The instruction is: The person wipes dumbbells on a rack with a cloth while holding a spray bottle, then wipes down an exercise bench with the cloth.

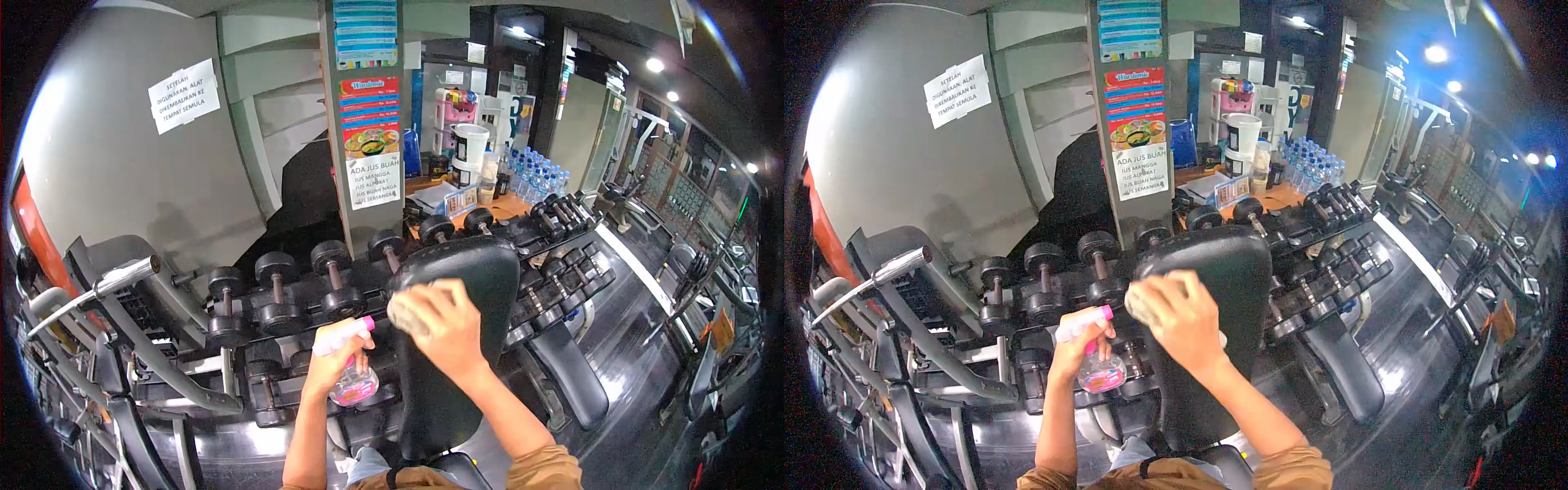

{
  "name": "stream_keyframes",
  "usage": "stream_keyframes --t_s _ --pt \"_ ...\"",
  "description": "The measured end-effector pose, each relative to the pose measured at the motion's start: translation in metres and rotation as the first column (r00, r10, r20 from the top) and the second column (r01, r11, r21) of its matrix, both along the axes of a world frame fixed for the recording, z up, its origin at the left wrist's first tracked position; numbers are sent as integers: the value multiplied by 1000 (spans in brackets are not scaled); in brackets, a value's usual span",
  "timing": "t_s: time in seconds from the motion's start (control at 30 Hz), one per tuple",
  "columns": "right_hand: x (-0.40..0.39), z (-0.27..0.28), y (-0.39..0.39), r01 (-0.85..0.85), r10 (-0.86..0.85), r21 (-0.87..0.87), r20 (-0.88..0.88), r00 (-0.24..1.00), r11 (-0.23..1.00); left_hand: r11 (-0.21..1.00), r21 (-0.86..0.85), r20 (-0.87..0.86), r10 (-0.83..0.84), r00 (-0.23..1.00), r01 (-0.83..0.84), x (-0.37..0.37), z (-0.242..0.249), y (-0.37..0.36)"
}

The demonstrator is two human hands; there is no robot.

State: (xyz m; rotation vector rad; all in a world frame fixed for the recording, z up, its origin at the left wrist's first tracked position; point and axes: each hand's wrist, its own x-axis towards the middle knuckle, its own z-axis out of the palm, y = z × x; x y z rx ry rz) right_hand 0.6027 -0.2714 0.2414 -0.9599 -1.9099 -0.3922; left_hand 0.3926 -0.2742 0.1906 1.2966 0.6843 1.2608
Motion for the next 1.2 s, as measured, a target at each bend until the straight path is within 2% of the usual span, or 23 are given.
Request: stream_keyframes --t_s 0.07,0.17,0.23,0.3,0.37,0.43,0.57,0.67,0.73,0.77,0.83,0.9,1.0,1.1,1.2 --pt "-2 -21 -14 -17 19 -25 91 996 1000 1000 -3 18 -16 1000 16 0 -1 2" --pt "7 -32 -22 -13 21 -77 100 995 997 1000 -12 2 -27 1000 27 0 -1 6" --pt "15 -19 -21 21 -20 -40 25 999 999 999 -24 -28 -23 999 23 0 -2 8" --pt "22 -3 -18 132 -134 -25 -129 982 991 999 9 -68 -49 996 50 1 -4 11" --pt "23 6 -13 200 -203 -41 -250 947 979 999 -13 -29 -51 998 51 5 -7 13" --pt "17 8 -13 230 -232 -33 -222 947 973 996 11 -79 -90 993 91 7 -7 17" --pt "-11 6 -8 203 -202 51 -27 979 978 994 -16 -79 -112 991 111 7 -10 23" --pt "-31 5 -6 257 -257 21 2 966 966 997 -5 -4 -77 997 77 -1 -20 29" --pt "-37 0 -7 261 -261 20 130 956 965 998 -39 48 -54 997 56 -12 -20 35" --pt "-39 -7 -10 276 -275 12 133 952 961 996 -52 58 -73 996 76 -18 -23 39" --pt "-43 -29 -16 236 -221 -9 318 922 972 994 -28 87 -107 990 110 -27 -32 48" --pt "-43 -54 -27 292 -248 9 551 797 957 989 -54 93 -135 986 141 -32 -31 48" --pt "-43 -55 -27 311 -274 20 529 803 950 980 -61 94 -182 979 189 -44 -33 51" --pt "-53 -17 -14 406 -430 158 472 769 900 970 -42 65 -235 970 238 -58 -37 54" --pt "-62 15 0 486 -503 152 404 764 861 965 -34 94 -257 962 261 -67 -39 58"
